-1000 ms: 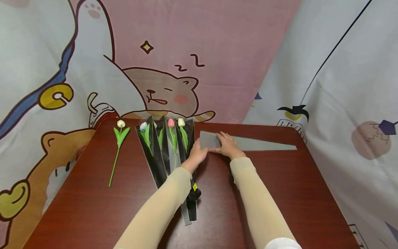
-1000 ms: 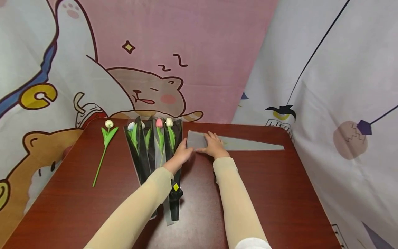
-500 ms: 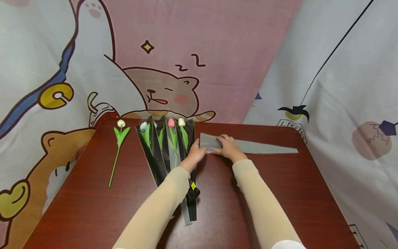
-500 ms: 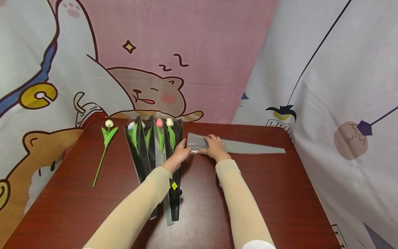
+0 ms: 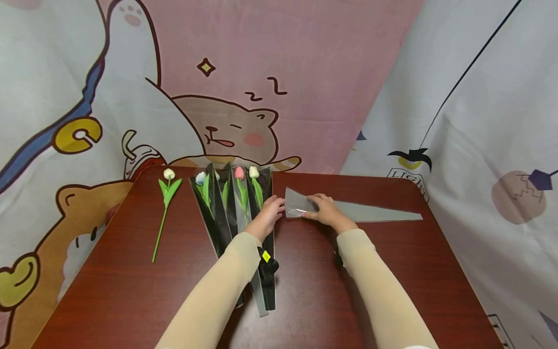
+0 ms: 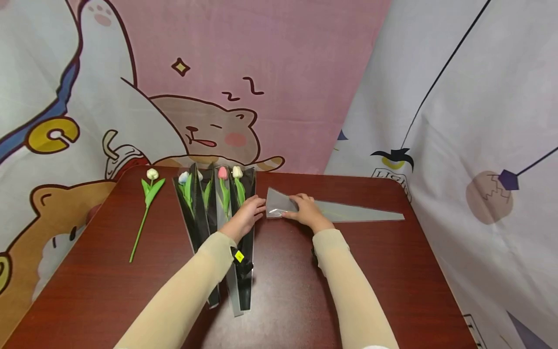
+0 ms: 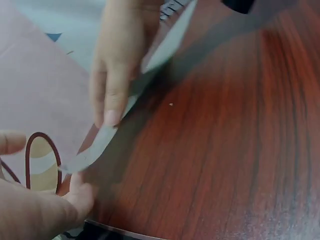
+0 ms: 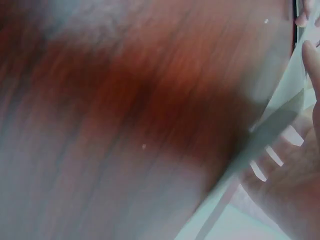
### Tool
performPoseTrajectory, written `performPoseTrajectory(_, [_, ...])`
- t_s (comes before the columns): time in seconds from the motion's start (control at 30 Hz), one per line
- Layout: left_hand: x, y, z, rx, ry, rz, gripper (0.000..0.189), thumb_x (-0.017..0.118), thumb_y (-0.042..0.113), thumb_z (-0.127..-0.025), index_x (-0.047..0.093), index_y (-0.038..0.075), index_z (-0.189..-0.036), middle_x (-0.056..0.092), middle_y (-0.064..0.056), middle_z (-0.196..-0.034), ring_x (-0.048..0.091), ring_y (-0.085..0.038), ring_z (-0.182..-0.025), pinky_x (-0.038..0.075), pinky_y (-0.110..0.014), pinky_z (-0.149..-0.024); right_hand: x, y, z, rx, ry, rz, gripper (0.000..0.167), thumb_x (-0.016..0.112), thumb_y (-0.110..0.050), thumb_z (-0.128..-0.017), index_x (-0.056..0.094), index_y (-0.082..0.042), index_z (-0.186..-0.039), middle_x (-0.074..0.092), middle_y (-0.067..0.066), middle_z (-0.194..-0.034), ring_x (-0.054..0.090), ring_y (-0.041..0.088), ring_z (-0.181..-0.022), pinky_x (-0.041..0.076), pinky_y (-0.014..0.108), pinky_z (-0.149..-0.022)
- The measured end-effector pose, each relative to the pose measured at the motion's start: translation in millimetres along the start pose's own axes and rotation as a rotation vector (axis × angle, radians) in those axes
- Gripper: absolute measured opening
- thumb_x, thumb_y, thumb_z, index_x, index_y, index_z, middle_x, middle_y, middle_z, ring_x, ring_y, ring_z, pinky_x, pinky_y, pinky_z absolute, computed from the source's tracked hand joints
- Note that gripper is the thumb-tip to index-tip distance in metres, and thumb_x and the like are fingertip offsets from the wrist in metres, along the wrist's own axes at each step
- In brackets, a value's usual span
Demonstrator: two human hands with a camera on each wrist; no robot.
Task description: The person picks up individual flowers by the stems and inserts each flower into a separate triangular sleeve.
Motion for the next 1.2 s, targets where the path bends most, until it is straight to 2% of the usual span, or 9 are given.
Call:
performPoseTrajectory(0.1, [-2.7, -1.6, 0.9, -0.067, -0.054, 0.101, 0.057, 0.043, 0.02, -0.096, 0.025, 0.0, -0.146, 0.033, -0.022, -0.148, 0.038, -0.033, -0.132, 0.03, -0.045, -0.11, -0.6, -1.8, 4.2, -0.005, -0.044, -0.008, 0.076, 0.069, -0.046, -0.083, 0.042, -0.007, -0.142, 0.034, 0.023, -0.146, 0.032, 0.044, -0.13, 0.032, 0.059, -0.103])
performPoseTrajectory(0.2, [-3.9, -3.7, 2.9, -0.11, -0.103, 0.114, 0.051, 0.041, 0.022, -0.098, 0.032, 0.0, -0.143, 0.033, -0.021, -0.149, 0.036, -0.033, -0.134, 0.028, -0.045, -0.112, -1.2, -5.6, 8.3, -0.006, -0.089, -0.01, 0.079, 0.069, -0.047, -0.082, 0.039, -0.008, -0.144, 0.029, 0.022, -0.149, 0.029, 0.043, -0.133, 0.031, 0.06, -0.104])
performPoseTrajectory(0.3, [-2.2, -7.2, 4.7, -0.125, -0.146, 0.118, 0.051, 0.038, 0.02, -0.099, 0.03, -0.001, -0.144, 0.03, -0.022, -0.151, 0.031, -0.034, -0.138, 0.025, -0.045, -0.114, -2.7, -12.2, 11.4, -0.059, -0.079, -0.025, 0.072, 0.068, -0.043, -0.084, 0.042, -0.007, -0.142, 0.034, 0.021, -0.146, 0.033, 0.041, -0.131, 0.033, 0.058, -0.103])
performPoseTrajectory(0.43, [1.0, -11.9, 7.2, -0.127, -0.203, 0.157, 0.052, 0.035, 0.017, -0.1, 0.021, -0.004, -0.146, 0.022, -0.024, -0.153, 0.023, -0.037, -0.141, 0.021, -0.046, -0.115, -5.6, -26.0, 13.0, -0.14, -0.002, -0.121, 0.043, 0.067, -0.025, -0.089, 0.058, -0.007, -0.127, 0.051, 0.014, -0.13, 0.05, 0.034, -0.118, 0.044, 0.05, -0.096])
performPoseTrajectory(0.57, [3.1, -15.2, 12.7, -0.139, -0.266, 0.161, 0.05, 0.034, 0.012, -0.1, 0.023, -0.004, -0.146, 0.023, -0.024, -0.152, 0.025, -0.037, -0.14, 0.023, -0.045, -0.115, -6.5, -39.7, 17.7, -0.152, 0.054, -0.158, 0.023, 0.067, -0.019, -0.088, 0.067, -0.013, -0.11, 0.06, 0.001, -0.114, 0.058, 0.023, -0.103, 0.051, 0.04, -0.084])
performPoseTrajectory(0.77, [-1.2, -12.4, 25.6, -0.112, -0.325, 0.091, 0.047, 0.039, 0.007, -0.097, 0.034, -0.002, -0.143, 0.037, -0.022, -0.146, 0.039, -0.031, -0.133, 0.031, -0.042, -0.111, -5.0, -57.9, 27.2, -0.234, 0.094, -0.15, 0.017, 0.069, -0.02, -0.087, 0.07, -0.017, -0.104, 0.063, -0.003, -0.106, 0.06, 0.016, -0.1, 0.051, 0.038, -0.085])
performPoseTrajectory(0.9, [-8.5, -5.7, 35.5, -0.081, -0.344, 0.104, 0.045, 0.039, 0.007, -0.097, 0.036, -0.004, -0.141, 0.04, -0.022, -0.144, 0.045, -0.029, -0.129, 0.03, -0.043, -0.111, -7.0, -66.9, 33.7, -0.297, 0.179, -0.141, 0.014, 0.069, -0.02, -0.087, 0.071, -0.017, -0.1, 0.063, -0.005, -0.102, 0.06, 0.014, -0.1, 0.05, 0.037, -0.087])
performPoseTrajectory(1.0, [-13.6, 0.2, 42.5, -0.07, -0.357, 0.111, 0.044, 0.039, 0.008, -0.098, 0.038, -0.004, -0.14, 0.041, -0.022, -0.143, 0.046, -0.029, -0.129, 0.027, -0.045, -0.113, -10.1, -72.9, 40.2, -0.336, 0.244, -0.179, 0.014, 0.07, -0.016, -0.086, 0.071, -0.016, -0.099, 0.063, -0.004, -0.101, 0.061, 0.015, -0.097, 0.051, 0.037, -0.085])
performPoseTrajectory(1.2, [-18.9, 7.6, 54.0, -0.072, -0.395, 0.109, 0.043, 0.039, 0.009, -0.098, 0.04, -0.005, -0.139, 0.044, -0.022, -0.142, 0.05, -0.022, -0.124, 0.029, -0.043, -0.112, -13.2, -81.7, 48.6, -0.348, 0.322, -0.23, 0.016, 0.074, -0.017, -0.083, 0.067, -0.016, -0.097, 0.061, -0.005, -0.095, 0.058, 0.01, -0.088, 0.051, 0.033, -0.077])
Point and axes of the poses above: each hand's wrist, its own z-axis away from the middle knuckle, its own x-axis out of the palm, y = z × x, the point moved 3 cm from there along -z, towards the middle knuckle
